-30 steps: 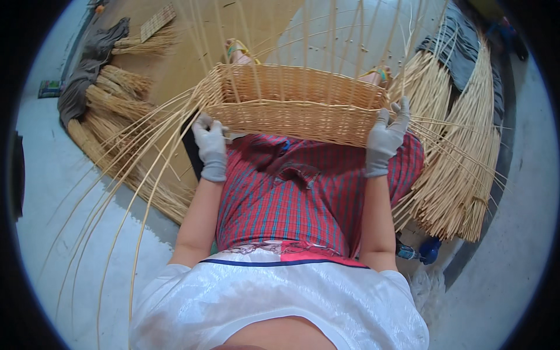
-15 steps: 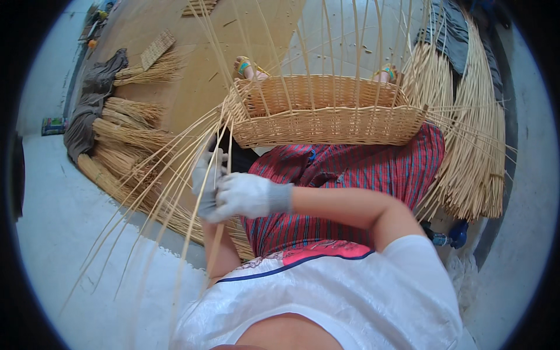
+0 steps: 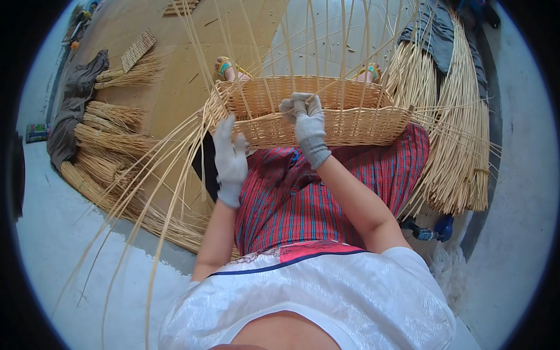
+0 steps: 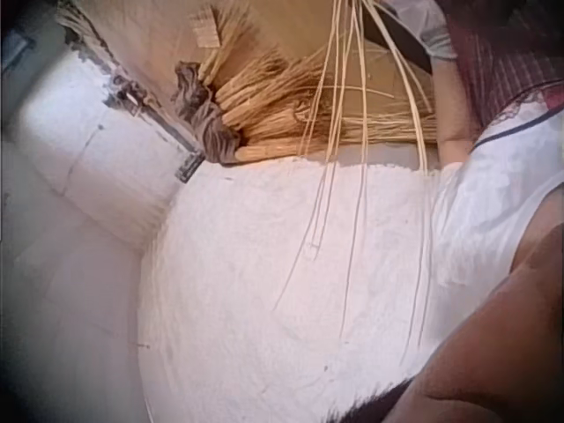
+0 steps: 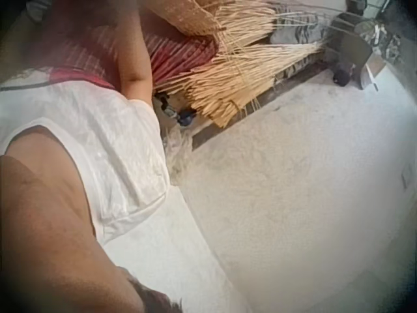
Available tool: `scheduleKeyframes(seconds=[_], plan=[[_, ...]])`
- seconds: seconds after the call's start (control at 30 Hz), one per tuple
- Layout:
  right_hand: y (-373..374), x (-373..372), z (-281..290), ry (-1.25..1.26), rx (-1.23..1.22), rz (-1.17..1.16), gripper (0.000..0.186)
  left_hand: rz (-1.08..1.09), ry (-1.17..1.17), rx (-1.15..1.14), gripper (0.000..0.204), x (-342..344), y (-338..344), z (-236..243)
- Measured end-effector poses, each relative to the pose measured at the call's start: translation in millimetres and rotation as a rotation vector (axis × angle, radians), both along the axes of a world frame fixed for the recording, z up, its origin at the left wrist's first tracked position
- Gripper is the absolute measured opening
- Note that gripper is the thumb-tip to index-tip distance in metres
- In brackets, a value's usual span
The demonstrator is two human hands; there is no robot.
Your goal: Weaving a large wicker basket using long reeds.
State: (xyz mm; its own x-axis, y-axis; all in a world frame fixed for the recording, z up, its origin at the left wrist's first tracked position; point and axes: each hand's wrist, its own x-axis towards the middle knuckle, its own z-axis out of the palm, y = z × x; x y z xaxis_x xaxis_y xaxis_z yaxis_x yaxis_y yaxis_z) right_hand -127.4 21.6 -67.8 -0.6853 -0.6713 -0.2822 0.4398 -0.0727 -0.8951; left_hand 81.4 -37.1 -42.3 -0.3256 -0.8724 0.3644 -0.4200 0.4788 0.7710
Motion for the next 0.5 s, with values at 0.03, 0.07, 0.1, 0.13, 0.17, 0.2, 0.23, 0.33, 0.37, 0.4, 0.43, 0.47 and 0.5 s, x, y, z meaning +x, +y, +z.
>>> scheduleKeyframes(seconds=[0.03,0.07,0.1,0.13,0.17,0.2,0.23,0.33,0.37,0.4,0.43,0.47,0.5], plan=[[1,2,-3,-0.022,0.027,0.045,0.017,-0.021,-0.016,0.24,0.036,-10,-17,-4],[-4,5,0,0.099,0.07,0.044,0.018,-0.132,0.122,0.666,0.036,-14,-36,-6],[-23,8,12,0.197,0.101,0.075,0.018,-0.15,0.049,0.796,0.034,-16,-46,-9],[-46,9,27,0.328,0.05,0.087,0.018,-0.202,0.027,0.865,0.032,-16,-56,-9],[-84,8,44,0.693,-0.066,0.137,0.022,-0.212,0.008,0.886,0.03,-18,-65,-10],[-118,5,61,1.053,-0.258,0.13,0.026,-0.217,-0.015,0.864,0.027,-18,-69,-9],[-142,3,75,1.319,-0.118,0.226,0.039,-0.175,-0.029,0.807,0.026,-18,-73,-9],[-132,-3,92,1.148,0.015,0.37,0.056,-0.157,-0.063,0.822,0.023,-22,-71,-9],[-106,0,89,0.914,-0.016,0.352,0.057,-0.167,-0.061,0.854,0.022,-24,-70,-10],[-74,-1,85,0.593,0.057,0.374,0.057,-0.16,-0.026,0.817,0.021,-26,-70,-12],[-44,12,75,0.601,0.191,0.473,0.054,-0.161,-0.026,0.825,0.022,-27,-69,-15],[-19,20,65,0.746,0.258,0.624,0.052,-0.156,-0.016,0.883,0.022,-28,-69,-18],[-5,25,55,0.759,0.365,0.809,0.049,-0.175,0.016,0.89,0.022,-27,-68,-21]])
